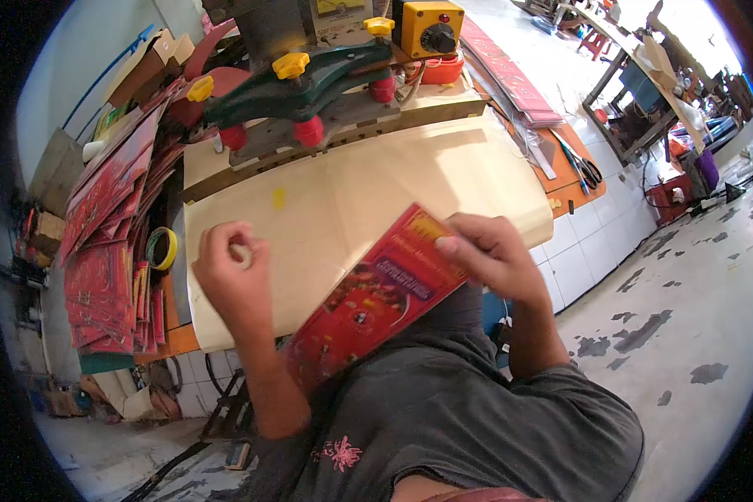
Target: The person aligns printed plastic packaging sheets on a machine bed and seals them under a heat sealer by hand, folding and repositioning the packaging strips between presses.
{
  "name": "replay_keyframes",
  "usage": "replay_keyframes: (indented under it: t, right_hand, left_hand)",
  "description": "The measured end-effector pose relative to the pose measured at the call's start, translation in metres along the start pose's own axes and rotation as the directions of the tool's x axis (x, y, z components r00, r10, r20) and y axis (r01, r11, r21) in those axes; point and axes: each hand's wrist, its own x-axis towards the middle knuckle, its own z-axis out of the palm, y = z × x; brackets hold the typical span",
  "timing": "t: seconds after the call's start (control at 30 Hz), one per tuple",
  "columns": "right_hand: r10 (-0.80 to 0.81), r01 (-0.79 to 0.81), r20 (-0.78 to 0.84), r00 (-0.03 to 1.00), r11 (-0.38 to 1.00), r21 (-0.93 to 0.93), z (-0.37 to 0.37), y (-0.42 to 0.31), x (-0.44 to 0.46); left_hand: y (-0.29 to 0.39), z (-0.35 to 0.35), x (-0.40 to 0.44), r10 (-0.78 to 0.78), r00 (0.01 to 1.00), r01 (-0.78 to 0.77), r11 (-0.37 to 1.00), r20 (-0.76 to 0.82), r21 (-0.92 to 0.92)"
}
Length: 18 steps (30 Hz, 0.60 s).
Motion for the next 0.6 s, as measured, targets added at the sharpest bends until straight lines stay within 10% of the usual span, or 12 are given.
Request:
replay_keyframes:
  t: [0.3,0.6]
  right_hand:
    - [-0.143,0.380,-0.617,0.774,0.885,0.270,-0.107,0.060,-0.012]
    - [-0.129,0.470,-0.657,0.742,0.799,0.375,-0.127,0.067,-0.015]
  left_hand:
    - [-0.130,-0.105,-0.035,-0.215,0.905,0.328,0.902,-0.367,0.280]
    - [-0.161,-0.123,-0.073,-0.389,0.893,0.434,0.879,-0.228,0.200]
